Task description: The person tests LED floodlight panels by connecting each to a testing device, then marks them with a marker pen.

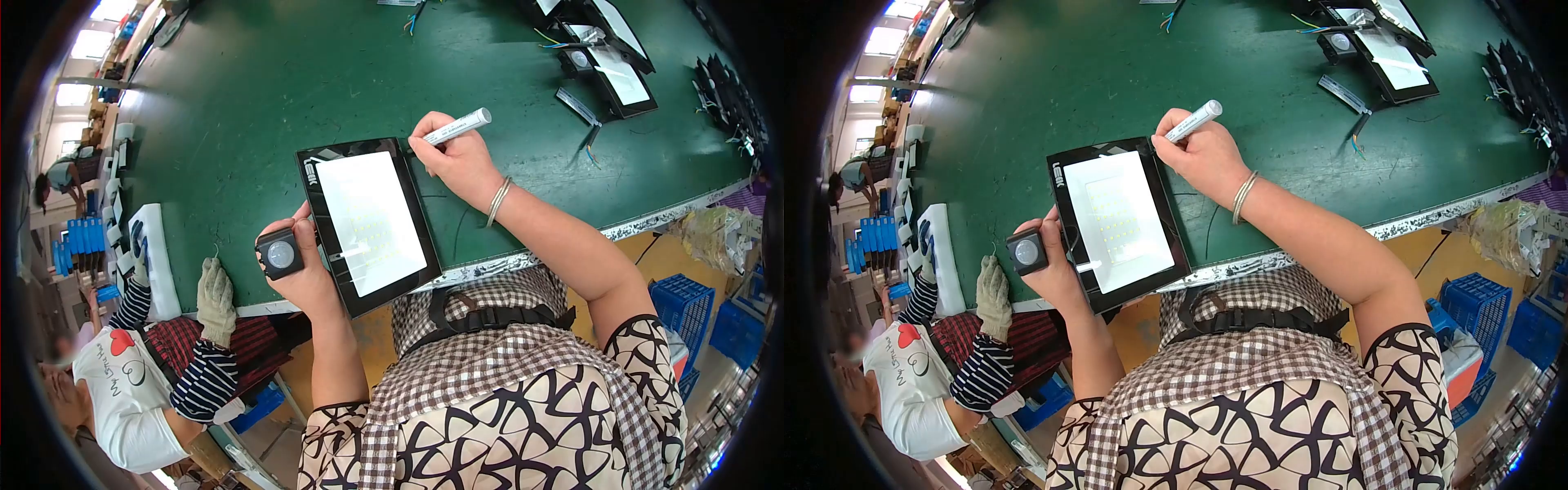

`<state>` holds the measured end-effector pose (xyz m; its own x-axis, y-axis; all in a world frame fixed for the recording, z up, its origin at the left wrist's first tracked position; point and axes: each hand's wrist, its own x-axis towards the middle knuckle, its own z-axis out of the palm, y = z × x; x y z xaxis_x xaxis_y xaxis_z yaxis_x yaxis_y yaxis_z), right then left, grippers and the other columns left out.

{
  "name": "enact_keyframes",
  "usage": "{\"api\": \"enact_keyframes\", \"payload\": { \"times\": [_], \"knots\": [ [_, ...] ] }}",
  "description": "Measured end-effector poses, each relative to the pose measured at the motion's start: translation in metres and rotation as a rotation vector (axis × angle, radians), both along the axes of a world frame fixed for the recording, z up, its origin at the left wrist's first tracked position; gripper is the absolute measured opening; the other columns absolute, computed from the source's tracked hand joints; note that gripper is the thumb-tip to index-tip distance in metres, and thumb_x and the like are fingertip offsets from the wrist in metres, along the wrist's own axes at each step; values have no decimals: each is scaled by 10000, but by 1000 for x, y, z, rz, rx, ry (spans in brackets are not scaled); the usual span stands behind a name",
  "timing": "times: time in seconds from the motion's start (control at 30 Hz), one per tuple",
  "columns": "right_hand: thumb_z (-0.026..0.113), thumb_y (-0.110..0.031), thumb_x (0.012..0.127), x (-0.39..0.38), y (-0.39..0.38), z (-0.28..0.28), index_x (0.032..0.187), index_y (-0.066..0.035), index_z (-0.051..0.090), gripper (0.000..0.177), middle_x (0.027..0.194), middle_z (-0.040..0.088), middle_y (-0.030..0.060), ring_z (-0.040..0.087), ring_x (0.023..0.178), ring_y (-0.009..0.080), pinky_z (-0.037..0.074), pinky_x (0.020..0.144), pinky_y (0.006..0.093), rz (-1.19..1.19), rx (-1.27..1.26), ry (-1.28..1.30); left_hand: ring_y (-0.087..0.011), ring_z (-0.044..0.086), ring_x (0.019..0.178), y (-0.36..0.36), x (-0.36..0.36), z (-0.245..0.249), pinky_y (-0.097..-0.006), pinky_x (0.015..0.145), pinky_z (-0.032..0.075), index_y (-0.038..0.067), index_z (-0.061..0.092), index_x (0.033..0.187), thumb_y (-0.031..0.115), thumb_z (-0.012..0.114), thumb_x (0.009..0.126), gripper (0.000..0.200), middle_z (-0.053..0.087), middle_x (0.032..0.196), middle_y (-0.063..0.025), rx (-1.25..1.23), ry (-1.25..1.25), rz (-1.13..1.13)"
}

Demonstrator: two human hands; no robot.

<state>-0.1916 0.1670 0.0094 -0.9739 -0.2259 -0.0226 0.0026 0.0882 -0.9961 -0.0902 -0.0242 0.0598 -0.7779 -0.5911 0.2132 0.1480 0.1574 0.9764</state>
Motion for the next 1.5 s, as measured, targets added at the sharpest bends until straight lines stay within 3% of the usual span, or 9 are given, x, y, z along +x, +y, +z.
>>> {"api": "enact_keyframes", "payload": {
  "times": [0.33,0.53,1.23,1.5],
  "knots": [
    [583,-178,815,7,7,4,748,-58,540,143,588,513,31,490,541,131,389,514,286,56,118,144,-149,614,803,-1,2,-4,-256,731,501,-8,516,975,57,598,881,141,645,955,-180,-17,22,5],
    [587,-163,809,6,6,-2,746,-54,537,135,585,493,20,469,538,119,385,514,281,1,-20,53,-146,614,793,-1,1,-4,-252,717,505,-7,514,972,61,599,882,141,645,956,-183,40,39,-7],
    [583,-178,811,-3,-5,3,750,-55,540,144,574,493,30,464,526,125,377,505,287,-59,49,51,-141,610,788,-1,-1,-2,-249,722,500,-7,522,962,74,612,877,148,647,936,-164,40,41,-15],
    [583,-165,800,3,3,5,736,-52,538,137,571,484,17,461,534,112,377,515,280,33,54,47,-134,603,782,-2,-1,-3,-250,728,496,-4,524,957,65,604,880,131,646,935,-161,39,25,1]
  ]
}}
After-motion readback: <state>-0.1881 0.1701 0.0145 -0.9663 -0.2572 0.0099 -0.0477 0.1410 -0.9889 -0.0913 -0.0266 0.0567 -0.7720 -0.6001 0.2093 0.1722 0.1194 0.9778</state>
